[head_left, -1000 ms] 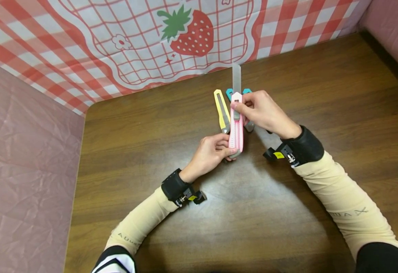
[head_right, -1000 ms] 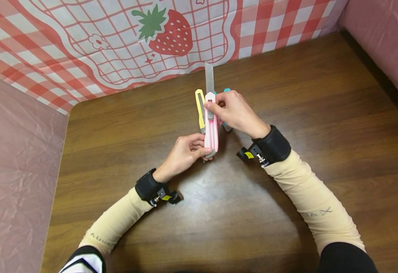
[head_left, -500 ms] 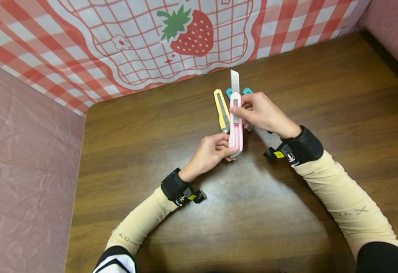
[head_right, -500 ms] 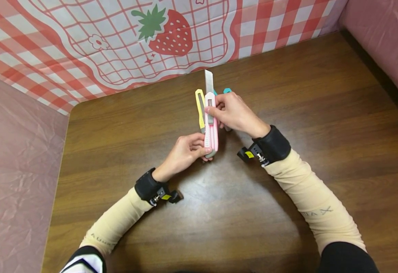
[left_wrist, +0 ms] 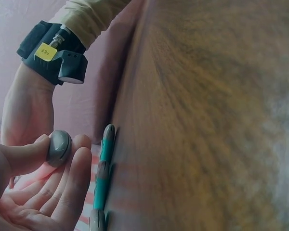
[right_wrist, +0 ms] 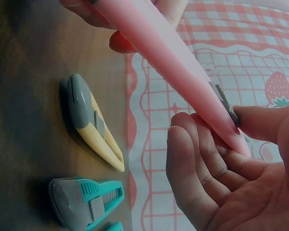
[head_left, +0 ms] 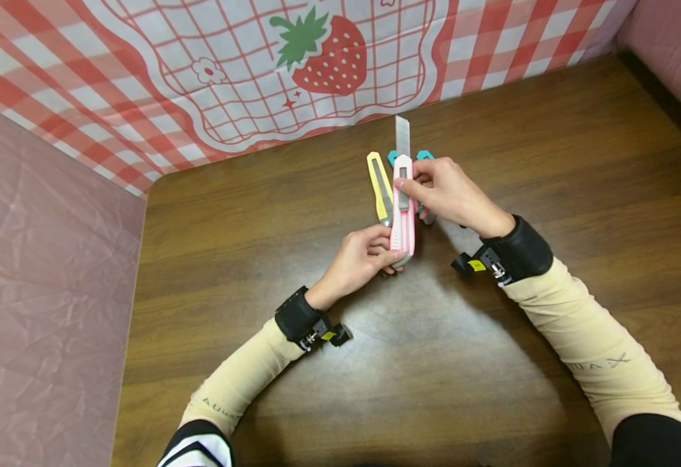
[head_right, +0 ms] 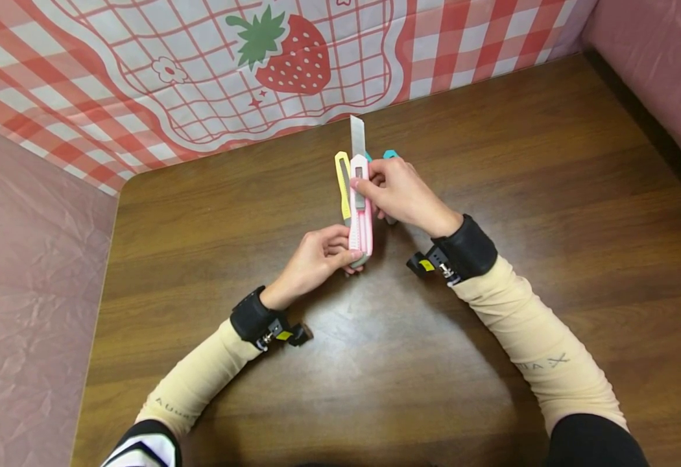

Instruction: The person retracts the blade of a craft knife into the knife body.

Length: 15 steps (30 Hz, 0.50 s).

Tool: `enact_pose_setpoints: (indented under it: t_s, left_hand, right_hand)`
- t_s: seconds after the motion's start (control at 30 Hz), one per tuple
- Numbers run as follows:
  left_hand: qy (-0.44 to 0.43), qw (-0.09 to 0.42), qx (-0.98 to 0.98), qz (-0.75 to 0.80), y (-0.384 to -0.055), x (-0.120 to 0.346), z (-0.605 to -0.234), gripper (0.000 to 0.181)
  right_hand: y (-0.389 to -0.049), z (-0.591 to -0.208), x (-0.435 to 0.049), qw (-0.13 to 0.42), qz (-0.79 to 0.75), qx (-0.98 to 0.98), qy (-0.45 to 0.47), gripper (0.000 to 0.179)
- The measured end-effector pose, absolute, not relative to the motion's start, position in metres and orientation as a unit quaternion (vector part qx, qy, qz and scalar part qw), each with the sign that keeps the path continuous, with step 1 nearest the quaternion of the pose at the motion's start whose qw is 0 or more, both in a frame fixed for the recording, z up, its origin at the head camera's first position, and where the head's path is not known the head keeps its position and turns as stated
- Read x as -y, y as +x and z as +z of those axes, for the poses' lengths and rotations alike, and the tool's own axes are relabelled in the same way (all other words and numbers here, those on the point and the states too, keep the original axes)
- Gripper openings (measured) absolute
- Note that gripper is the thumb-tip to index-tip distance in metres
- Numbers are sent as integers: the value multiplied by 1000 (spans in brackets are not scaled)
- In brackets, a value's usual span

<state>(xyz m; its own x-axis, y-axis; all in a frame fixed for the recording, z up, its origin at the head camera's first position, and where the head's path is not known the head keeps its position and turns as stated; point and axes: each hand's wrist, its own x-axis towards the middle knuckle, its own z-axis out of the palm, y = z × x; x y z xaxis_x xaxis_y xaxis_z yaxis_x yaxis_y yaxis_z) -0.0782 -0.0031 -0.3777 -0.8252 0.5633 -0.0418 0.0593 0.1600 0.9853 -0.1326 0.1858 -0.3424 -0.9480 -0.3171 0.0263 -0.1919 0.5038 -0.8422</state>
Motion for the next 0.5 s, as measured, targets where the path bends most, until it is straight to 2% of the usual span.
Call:
enact_pose_setpoints:
  t_s: [0.13, 0.5]
  left_hand:
    - [217, 199, -742, 602, -74, 4, -363, 20]
    - [216, 189, -750, 596, -73, 4, -361, 20]
  right_hand:
    - [-132, -342, -186, 66, -477, -864, -146, 22]
    - [-131, -338, -187, 51, -473, -867, -150, 28]
